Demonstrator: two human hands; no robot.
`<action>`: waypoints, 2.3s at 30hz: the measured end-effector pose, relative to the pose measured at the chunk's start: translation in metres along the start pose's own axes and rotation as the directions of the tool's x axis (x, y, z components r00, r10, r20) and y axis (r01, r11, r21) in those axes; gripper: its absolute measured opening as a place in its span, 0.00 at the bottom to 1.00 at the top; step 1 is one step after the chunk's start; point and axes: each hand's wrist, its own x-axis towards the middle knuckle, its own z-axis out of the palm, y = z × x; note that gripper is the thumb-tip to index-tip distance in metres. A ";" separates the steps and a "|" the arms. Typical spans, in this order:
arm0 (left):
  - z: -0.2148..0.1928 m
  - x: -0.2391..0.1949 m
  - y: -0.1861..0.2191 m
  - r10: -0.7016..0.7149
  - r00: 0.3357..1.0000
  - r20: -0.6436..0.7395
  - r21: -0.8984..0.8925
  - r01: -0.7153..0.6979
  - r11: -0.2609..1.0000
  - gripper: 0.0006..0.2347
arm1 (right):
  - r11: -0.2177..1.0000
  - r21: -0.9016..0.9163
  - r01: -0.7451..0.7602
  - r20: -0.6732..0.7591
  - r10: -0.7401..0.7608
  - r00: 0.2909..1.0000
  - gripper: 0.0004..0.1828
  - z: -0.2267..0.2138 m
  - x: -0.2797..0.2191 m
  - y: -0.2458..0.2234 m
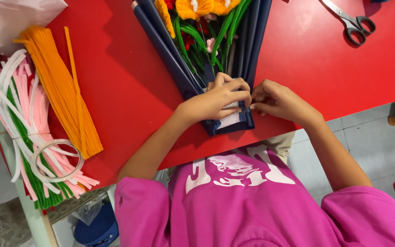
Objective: A person wraps the base of an artificial flower bouquet with blue paper and secures it with tape at a design station.
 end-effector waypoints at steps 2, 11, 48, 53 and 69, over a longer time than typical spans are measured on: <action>-0.004 0.000 0.000 0.009 1.000 -0.005 0.007 -0.009 1.000 0.16 | 0.998 -0.064 0.008 -0.005 -0.008 1.000 0.16 -0.003 -0.001 -0.004; 0.002 -0.001 -0.003 0.012 0.999 -0.053 -0.027 -0.014 1.000 0.18 | 0.976 -0.215 0.040 -0.064 -0.055 0.996 0.12 0.000 -0.009 -0.011; -0.025 0.002 0.013 -0.058 0.997 0.058 -0.028 0.060 0.998 0.24 | 0.889 -0.192 0.416 -0.266 -0.455 0.850 0.15 0.036 -0.039 -0.013; -0.020 0.000 0.009 -0.086 0.993 0.086 -0.057 0.091 0.994 0.29 | 0.902 -0.164 0.400 -0.255 -0.431 0.866 0.17 0.032 -0.033 -0.021; -0.021 -0.002 0.010 -0.099 0.990 0.098 -0.015 0.101 0.995 0.23 | 0.884 -0.187 0.428 -0.236 -0.464 0.854 0.22 0.038 -0.039 -0.020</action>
